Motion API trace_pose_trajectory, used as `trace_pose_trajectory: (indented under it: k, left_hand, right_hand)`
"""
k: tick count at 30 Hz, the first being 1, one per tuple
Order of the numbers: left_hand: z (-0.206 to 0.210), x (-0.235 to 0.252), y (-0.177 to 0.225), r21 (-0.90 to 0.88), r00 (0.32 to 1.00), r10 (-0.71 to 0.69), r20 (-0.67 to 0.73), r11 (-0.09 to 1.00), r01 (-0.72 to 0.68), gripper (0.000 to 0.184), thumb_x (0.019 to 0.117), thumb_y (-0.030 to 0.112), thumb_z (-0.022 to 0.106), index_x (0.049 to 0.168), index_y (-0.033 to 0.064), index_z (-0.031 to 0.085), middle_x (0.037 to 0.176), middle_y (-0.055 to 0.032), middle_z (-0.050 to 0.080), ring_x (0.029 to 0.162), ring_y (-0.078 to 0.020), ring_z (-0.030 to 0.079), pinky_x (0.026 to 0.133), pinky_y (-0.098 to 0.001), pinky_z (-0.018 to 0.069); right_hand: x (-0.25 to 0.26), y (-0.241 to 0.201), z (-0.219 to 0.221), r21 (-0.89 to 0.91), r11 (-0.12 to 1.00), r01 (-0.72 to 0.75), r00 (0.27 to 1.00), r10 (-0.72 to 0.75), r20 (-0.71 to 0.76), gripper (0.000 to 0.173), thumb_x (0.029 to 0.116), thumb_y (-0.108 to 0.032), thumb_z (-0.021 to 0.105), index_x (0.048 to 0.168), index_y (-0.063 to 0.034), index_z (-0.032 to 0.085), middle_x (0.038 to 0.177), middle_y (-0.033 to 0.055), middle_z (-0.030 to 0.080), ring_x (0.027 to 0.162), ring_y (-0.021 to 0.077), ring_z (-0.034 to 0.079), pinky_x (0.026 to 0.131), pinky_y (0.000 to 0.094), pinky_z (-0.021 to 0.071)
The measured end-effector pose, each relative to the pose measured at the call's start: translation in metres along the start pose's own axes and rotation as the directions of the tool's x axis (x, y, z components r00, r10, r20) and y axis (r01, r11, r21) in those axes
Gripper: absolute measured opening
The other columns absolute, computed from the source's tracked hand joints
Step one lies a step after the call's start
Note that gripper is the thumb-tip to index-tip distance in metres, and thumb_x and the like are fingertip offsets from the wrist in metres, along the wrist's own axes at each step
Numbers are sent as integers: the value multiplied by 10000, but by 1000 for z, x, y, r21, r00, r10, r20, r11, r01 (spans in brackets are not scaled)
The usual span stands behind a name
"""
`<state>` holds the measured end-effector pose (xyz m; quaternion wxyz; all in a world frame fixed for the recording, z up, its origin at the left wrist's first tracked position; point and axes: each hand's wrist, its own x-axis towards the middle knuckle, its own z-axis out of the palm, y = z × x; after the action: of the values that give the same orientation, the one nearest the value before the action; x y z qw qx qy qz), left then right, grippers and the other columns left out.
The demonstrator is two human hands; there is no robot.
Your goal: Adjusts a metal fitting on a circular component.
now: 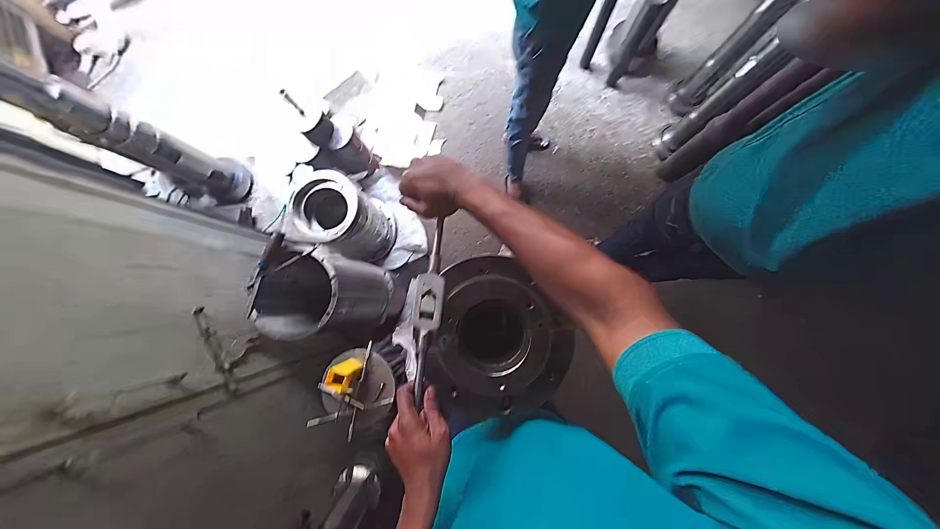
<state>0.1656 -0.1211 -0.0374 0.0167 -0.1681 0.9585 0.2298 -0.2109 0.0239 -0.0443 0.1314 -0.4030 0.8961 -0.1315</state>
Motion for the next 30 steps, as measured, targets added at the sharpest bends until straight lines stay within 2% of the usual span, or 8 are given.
trace_pose_trajectory:
  k: [7, 10, 13, 15, 19, 23, 28, 30]
  left_hand:
    - [16, -26, 27, -274, 982, -99, 163, 951, 142, 375, 1066, 264, 472, 1301, -11, 572, 714, -83, 617, 585, -221, 607, 567, -451, 533]
    - [31, -25, 30, -294, 996, -82, 38, 952, 89, 371, 1062, 306, 466, 1236, 15, 614, 715, -37, 608, 575, -162, 588, 549, -383, 523]
    - [15, -10, 0, -40, 982, -55, -179, 998, 48, 399, 1060, 311, 481, 1037, 12, 745, 694, -120, 686, 602, -293, 674, 560, -526, 533]
    - [8, 18, -29, 51, 914, -19, -405, 998, 43, 425, 1046, 283, 482, 845, -9, 717, 659, -152, 665, 587, -303, 675, 542, -523, 521]
    - [15, 43, -46, 83, 754, 105, -648, 994, -66, 403, 1021, 241, 494, 761, -5, 679, 629, -109, 643, 551, -180, 650, 505, -356, 501]
    - [20, 46, -54, 92, 700, 189, -689, 980, -174, 428, 1017, 274, 503, 737, -2, 673, 613, -107, 640, 530, -165, 642, 494, -310, 503]
    - [-4, 89, -74, 86, 731, 211, -649, 975, -204, 403, 1009, 233, 479, 749, -21, 655, 633, -133, 631, 538, -175, 623, 508, -336, 486]
    - [-7, 101, -80, 56, 752, 212, -624, 972, -228, 431, 1015, 264, 456, 743, -2, 660, 622, -109, 631, 525, -144, 615, 496, -315, 472]
  right_hand:
    - [19, -29, 8, -82, 994, 76, 997, -74, 21, 564, 1044, -488, 403, 857, -27, 668, 961, 220, 678, 1000, 434, 660, 777, 647, 485]
    - [32, -31, 1, -107, 991, 78, 997, -75, 30, 535, 1033, -479, 449, 860, -23, 667, 977, 223, 674, 1003, 438, 656, 768, 649, 483]
    - [-5, -20, 1, -97, 994, -41, 995, 50, 87, 530, 1012, -505, 488, 886, -25, 673, 990, 231, 680, 1011, 455, 656, 778, 670, 483]
    - [-34, -12, 4, -138, 984, -116, 989, 127, 78, 554, 1009, -514, 450, 802, -40, 649, 898, 215, 678, 933, 440, 671, 717, 651, 481]
    - [-48, -15, 3, -142, 959, -245, 963, 258, 76, 521, 1013, -474, 415, 796, -63, 650, 887, 192, 676, 936, 410, 672, 703, 617, 474]
    - [-50, -15, 7, -97, 952, -292, 955, 296, 34, 529, 1020, -474, 392, 796, -63, 638, 877, 186, 673, 907, 400, 677, 686, 603, 471]
    - [-94, -23, 33, -26, 913, -406, 898, 394, -193, 554, 1010, -436, 384, 692, -43, 611, 722, 194, 659, 759, 419, 691, 593, 605, 468]
    - [-96, -22, 31, -26, 895, -446, 885, 437, -163, 554, 1013, -447, 381, 715, -50, 628, 746, 184, 669, 793, 408, 696, 611, 597, 474]
